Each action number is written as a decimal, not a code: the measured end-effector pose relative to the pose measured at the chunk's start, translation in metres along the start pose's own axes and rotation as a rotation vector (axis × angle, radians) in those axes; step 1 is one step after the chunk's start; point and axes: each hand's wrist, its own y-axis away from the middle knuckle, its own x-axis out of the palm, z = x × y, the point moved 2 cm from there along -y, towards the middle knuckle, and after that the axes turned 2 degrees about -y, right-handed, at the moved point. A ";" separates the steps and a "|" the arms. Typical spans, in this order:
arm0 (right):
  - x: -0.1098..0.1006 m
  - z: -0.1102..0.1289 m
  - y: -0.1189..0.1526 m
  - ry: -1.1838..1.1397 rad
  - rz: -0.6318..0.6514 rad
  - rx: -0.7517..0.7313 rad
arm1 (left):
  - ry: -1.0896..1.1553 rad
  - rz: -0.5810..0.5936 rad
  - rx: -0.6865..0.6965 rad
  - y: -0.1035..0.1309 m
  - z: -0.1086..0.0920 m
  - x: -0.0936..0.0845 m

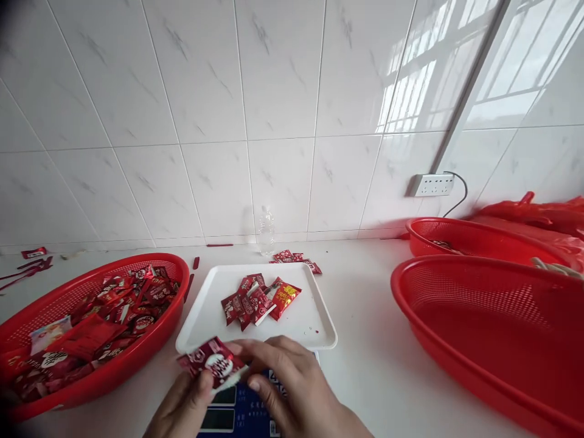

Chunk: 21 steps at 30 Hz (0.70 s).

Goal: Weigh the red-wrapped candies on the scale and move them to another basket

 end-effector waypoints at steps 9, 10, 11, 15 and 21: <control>-0.017 -0.083 -0.041 0.449 0.408 0.309 | 0.316 -0.203 0.125 -0.034 -0.026 -0.042; -0.015 -0.087 -0.045 0.446 0.443 0.309 | 0.317 -0.194 0.121 -0.034 -0.025 -0.044; -0.013 -0.090 -0.047 0.442 0.459 0.306 | 0.311 -0.176 0.118 -0.034 -0.023 -0.045; -0.005 -0.097 -0.051 0.483 0.410 0.324 | 0.308 -0.158 0.111 -0.034 -0.015 -0.050; -0.033 -0.093 -0.048 0.600 0.188 0.434 | 0.274 -0.177 0.127 -0.037 -0.017 -0.055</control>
